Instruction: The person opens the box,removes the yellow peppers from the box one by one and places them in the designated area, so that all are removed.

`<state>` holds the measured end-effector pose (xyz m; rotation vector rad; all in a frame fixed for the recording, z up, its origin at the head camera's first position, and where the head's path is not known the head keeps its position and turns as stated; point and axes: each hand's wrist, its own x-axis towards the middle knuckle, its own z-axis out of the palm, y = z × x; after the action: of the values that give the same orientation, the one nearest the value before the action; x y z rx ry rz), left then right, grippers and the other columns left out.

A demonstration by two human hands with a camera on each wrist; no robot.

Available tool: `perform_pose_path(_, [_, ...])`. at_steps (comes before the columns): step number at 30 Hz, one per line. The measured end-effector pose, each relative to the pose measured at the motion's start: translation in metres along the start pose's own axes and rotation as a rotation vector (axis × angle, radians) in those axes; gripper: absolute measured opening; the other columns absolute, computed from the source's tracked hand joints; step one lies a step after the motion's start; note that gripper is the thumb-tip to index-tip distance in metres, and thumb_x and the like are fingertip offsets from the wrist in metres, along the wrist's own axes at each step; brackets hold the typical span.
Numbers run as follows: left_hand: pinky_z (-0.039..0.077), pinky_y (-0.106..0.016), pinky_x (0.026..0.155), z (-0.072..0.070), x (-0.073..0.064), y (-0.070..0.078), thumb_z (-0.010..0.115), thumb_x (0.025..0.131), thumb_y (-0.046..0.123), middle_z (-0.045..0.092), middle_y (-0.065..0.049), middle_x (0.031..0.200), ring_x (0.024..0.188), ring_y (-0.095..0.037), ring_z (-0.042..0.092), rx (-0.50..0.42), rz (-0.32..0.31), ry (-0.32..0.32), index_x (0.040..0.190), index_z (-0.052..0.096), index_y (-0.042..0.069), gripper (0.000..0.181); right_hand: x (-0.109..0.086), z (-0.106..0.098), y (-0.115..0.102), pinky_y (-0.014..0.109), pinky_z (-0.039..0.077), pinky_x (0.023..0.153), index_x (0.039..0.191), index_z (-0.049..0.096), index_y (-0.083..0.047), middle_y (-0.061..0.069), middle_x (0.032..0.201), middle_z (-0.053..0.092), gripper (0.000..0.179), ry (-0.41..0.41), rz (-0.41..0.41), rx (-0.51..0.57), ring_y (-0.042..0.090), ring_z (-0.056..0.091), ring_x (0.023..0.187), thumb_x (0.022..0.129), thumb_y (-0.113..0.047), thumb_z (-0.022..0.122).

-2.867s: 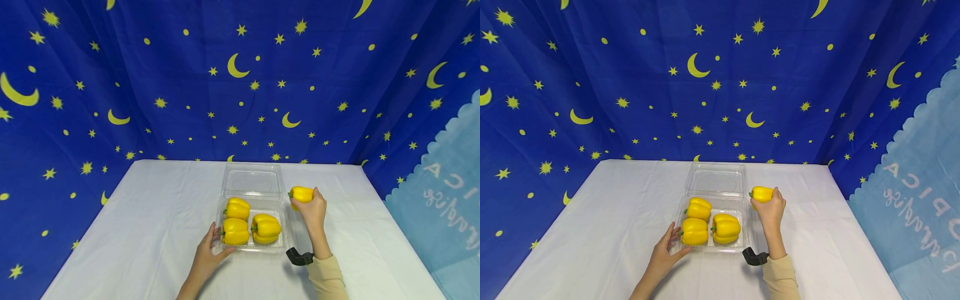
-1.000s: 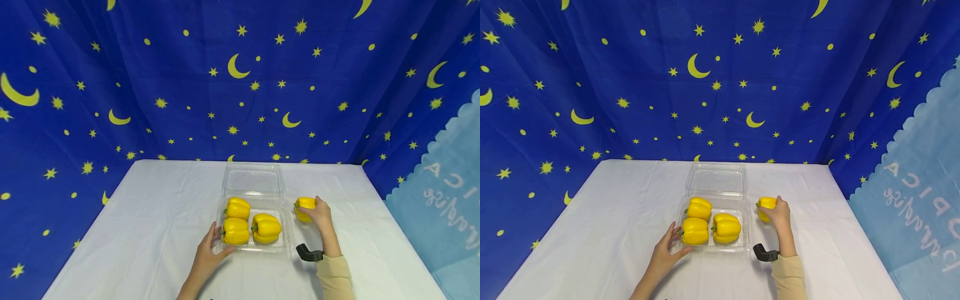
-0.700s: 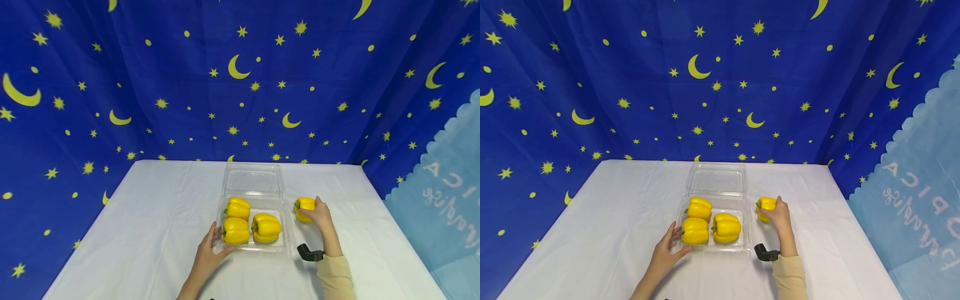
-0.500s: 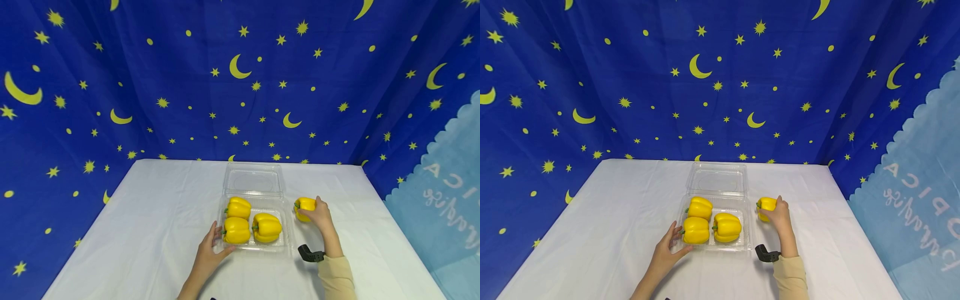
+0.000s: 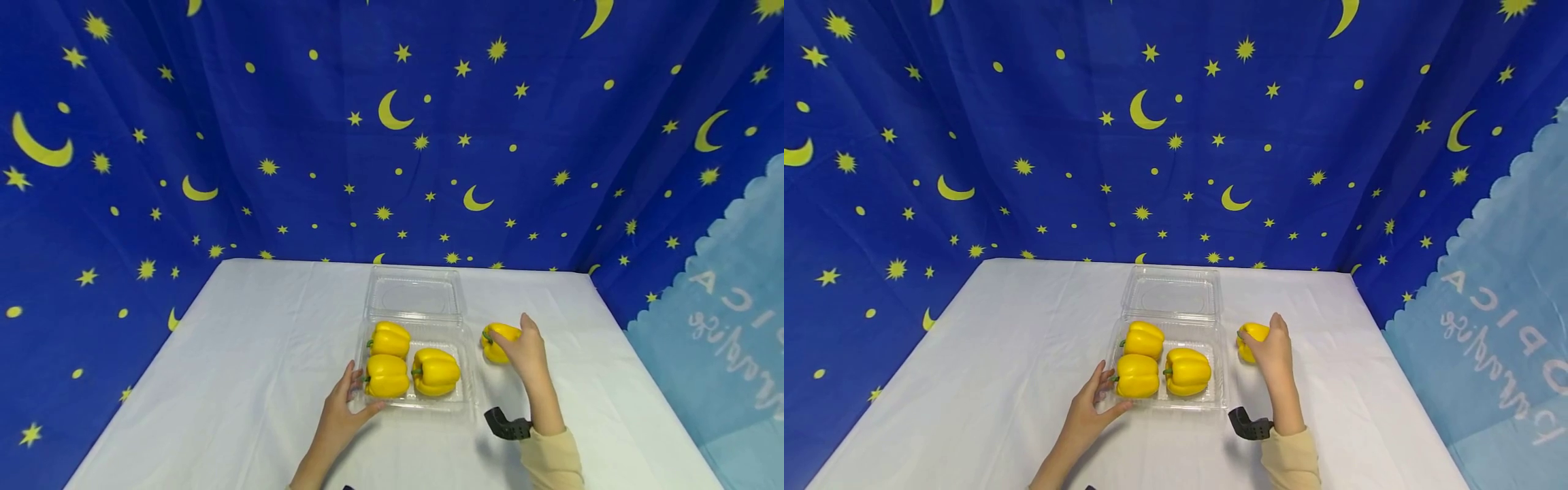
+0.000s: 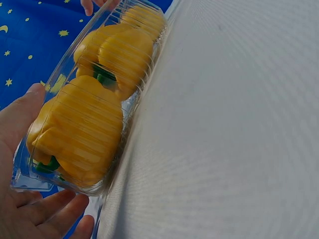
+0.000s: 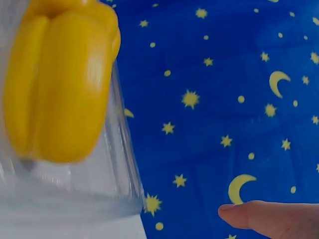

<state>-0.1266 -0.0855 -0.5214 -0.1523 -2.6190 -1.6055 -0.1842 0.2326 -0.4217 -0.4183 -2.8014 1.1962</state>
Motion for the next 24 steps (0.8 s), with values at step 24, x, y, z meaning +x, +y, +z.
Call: perform_pose_path(24, [0.051,-0.035,0.094,-0.001,0.000,-0.001,0.080,0.074,0.036,0.057,-0.015,0.132,0.115,-0.029,0.058,0.010,0.017,0.016,0.145,0.030,-0.004,0.096,-0.039,0.023,-0.027,0.057,0.027,0.113,0.139,0.026,0.020,0.039,0.145,0.028,0.078,0.083,-0.061,0.059,0.051,0.027,0.136,0.085,-0.018,0.068])
